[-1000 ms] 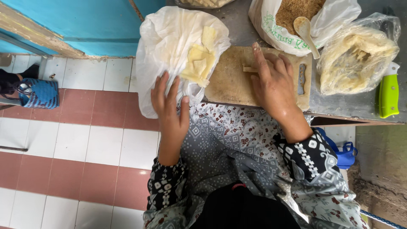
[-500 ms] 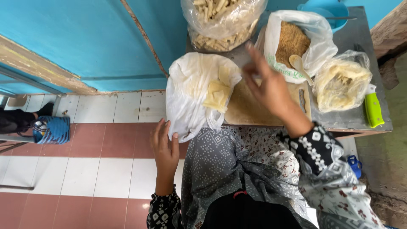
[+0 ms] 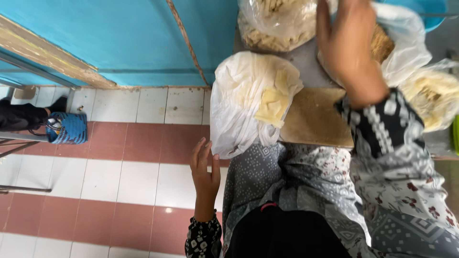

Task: The person sits at a low table folding thin pastry wrappers. They place a wrapper on the cutting board, spoon brown filling from a plastic bag onto it, then fold and pinch the wrapper closed and set the finished pastry aside with the others.

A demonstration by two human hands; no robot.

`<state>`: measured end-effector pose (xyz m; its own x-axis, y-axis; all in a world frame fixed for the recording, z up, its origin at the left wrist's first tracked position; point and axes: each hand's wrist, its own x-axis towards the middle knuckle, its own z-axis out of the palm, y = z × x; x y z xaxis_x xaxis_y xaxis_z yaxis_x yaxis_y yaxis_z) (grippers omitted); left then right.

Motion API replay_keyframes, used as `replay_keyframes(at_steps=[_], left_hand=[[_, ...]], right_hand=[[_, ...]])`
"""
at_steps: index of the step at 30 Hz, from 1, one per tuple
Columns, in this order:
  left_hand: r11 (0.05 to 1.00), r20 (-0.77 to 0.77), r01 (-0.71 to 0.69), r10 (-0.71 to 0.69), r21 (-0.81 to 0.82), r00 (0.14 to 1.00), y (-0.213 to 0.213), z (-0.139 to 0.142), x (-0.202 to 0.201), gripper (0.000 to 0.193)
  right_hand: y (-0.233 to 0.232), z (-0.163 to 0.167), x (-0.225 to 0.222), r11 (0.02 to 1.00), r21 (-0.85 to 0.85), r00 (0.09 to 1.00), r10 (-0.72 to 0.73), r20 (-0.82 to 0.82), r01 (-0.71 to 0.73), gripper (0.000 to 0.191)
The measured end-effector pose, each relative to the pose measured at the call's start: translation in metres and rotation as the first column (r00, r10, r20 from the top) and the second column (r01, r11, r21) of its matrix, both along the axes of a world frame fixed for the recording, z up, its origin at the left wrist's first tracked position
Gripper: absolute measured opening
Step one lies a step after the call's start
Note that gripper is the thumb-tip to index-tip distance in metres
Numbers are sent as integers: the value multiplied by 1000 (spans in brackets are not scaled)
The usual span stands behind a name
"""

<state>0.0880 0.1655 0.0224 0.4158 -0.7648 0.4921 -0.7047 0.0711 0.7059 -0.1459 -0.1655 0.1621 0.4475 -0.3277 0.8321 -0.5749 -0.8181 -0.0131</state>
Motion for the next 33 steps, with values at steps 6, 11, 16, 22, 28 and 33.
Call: replay_keyframes(at_steps=[6, 11, 16, 22, 28, 33], left_hand=[[997, -33, 74, -73, 10, 997, -30, -11, -10, 28], [998, -48, 58, -58, 5, 997, -85, -6, -38, 23], [980, 204, -11, -30, 198, 978, -130, 6, -50, 30], [993, 154, 24, -41, 112, 987, -128, 12, -54, 11], [997, 113, -8, -1, 76, 994, -134, 22, -71, 8], [990, 260, 21, -57, 138, 964, -144, 22, -75, 27]], right_hand=[[104, -64, 37, 732, 643, 928, 362, -85, -227, 72], [106, -89, 37, 470, 864, 963, 265, 56, -180, 61], [99, -91, 22, 468, 838, 947, 279, 162, -281, 74], [74, -93, 16, 614, 758, 970, 223, 102, -221, 58], [60, -92, 16, 843, 446, 952, 292, 92, -301, 57], [66, -107, 14, 602, 643, 881, 336, 335, -474, 51]])
